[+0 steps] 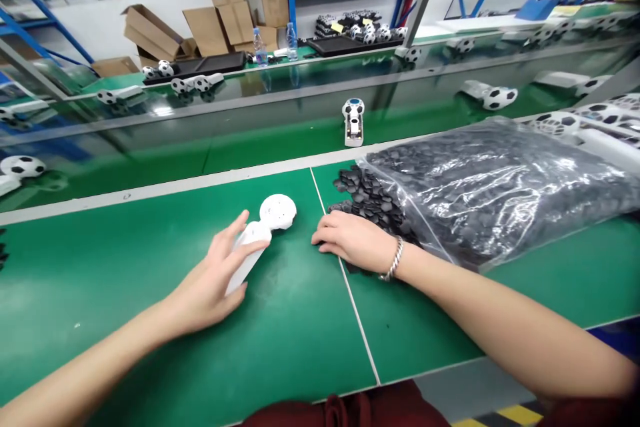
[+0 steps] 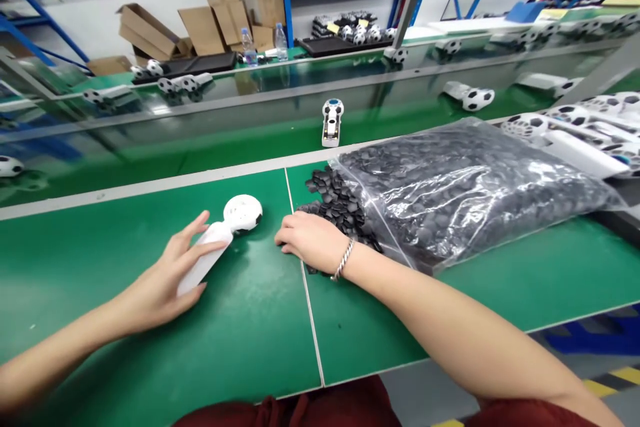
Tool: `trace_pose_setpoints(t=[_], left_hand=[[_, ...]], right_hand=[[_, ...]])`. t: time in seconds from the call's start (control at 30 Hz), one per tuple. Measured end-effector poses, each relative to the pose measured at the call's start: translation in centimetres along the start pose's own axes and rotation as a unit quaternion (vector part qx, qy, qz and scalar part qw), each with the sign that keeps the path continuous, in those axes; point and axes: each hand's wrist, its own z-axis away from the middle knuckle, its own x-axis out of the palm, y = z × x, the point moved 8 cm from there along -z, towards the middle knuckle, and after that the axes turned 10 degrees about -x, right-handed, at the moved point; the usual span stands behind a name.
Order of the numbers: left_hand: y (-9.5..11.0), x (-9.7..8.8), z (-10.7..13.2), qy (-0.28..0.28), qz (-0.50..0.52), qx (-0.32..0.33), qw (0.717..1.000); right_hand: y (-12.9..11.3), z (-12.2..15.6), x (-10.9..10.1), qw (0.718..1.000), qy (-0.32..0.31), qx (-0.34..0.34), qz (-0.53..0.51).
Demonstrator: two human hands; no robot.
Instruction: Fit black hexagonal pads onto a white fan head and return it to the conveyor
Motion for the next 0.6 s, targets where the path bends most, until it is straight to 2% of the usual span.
trace_pose_setpoints(t=[0.07,0.2,0.33,0.47,0.6], left_hand=[[-0.2,0.3,-0.8,-0.018,0.015,-0.024,0.999],[-0.1,0.0,-4.2,-0.002,0.035,-0.077,0.996],[1.5,1.4,-6.7,-0.023,-0.018,-0.064,0.998],[2.4,2.3,-7.1,-0.055,-0.024,-0.034,0.998],[2.5,2.2,-6.7,-0.068,0.004,-0.048,0.997]], right_hand=[[0.4,-0.1,0.0,1.000,-0.001,0.015,-0.013],[0.9,0.1,-0.1,0.999,-0.004,0.047,-0.008],[1.1,0.5,-0.3,0.998,-0.010,0.069,-0.005],[1.3,0.6,-0.4,0.997,-0.019,0.080,-0.012],[1.4,0.6,-0.6,0.996,-0.015,0.079,-0.031]])
